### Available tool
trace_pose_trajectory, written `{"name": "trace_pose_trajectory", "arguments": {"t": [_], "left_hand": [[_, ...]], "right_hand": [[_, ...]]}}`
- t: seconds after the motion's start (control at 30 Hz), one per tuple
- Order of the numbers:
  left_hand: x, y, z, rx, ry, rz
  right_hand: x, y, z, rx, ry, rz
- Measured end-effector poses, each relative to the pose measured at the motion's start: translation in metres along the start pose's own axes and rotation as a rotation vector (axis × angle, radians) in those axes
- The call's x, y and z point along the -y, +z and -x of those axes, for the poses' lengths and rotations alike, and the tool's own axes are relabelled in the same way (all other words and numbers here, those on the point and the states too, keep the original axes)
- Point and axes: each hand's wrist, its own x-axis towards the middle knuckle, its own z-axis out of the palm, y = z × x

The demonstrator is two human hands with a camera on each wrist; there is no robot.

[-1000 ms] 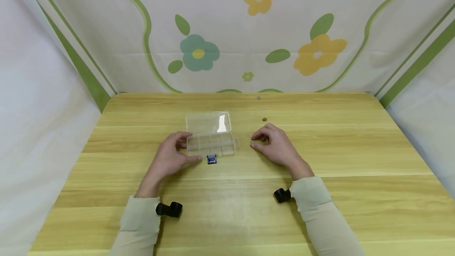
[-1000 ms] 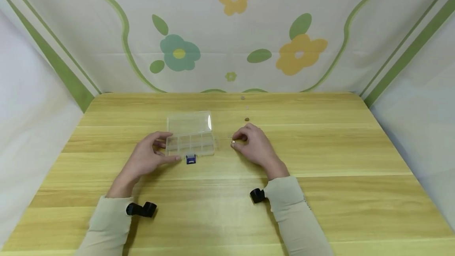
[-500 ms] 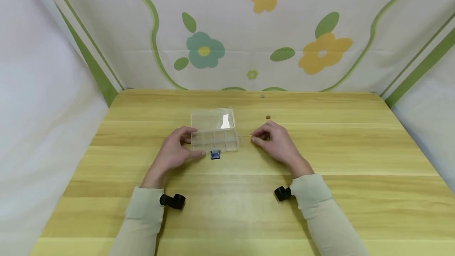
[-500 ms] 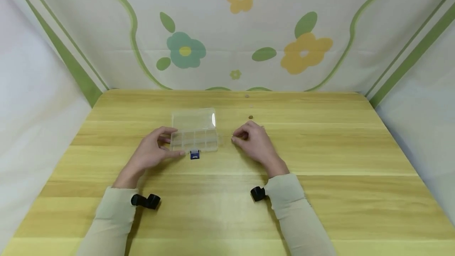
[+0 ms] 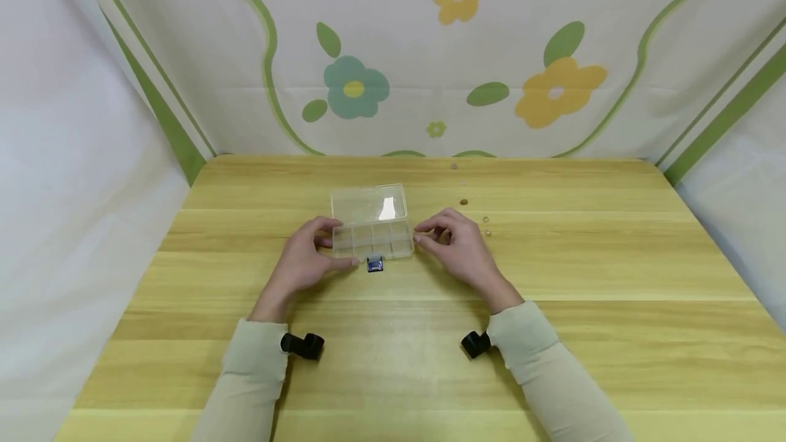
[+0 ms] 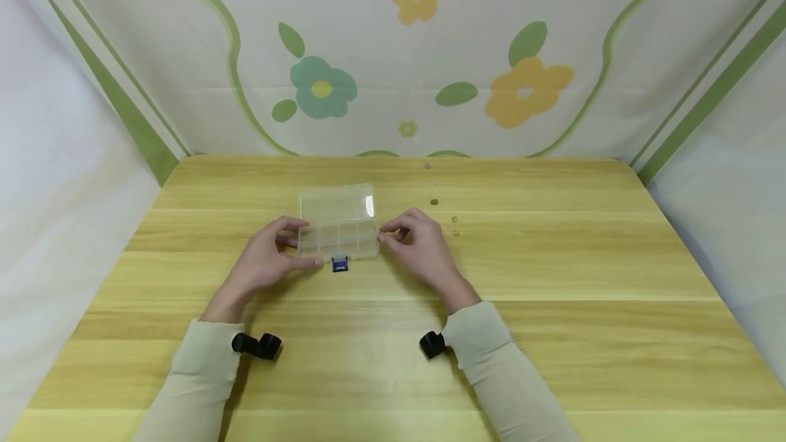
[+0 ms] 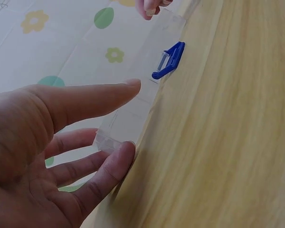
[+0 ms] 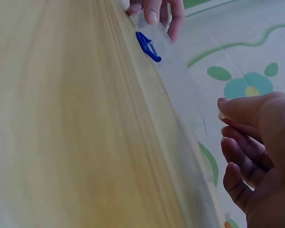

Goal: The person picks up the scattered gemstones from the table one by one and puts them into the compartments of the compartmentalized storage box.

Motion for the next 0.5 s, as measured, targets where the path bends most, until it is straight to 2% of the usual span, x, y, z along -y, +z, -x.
{"name": "trace_pose_trajectory", "arguments": {"t": [0.5], "left_hand": [[0.0, -0.001, 0.0, 0.002, 0.002, 0.001]], "right_hand": [[0.006, 0.012, 0.003, 0.047, 0.004, -0.023]]}}
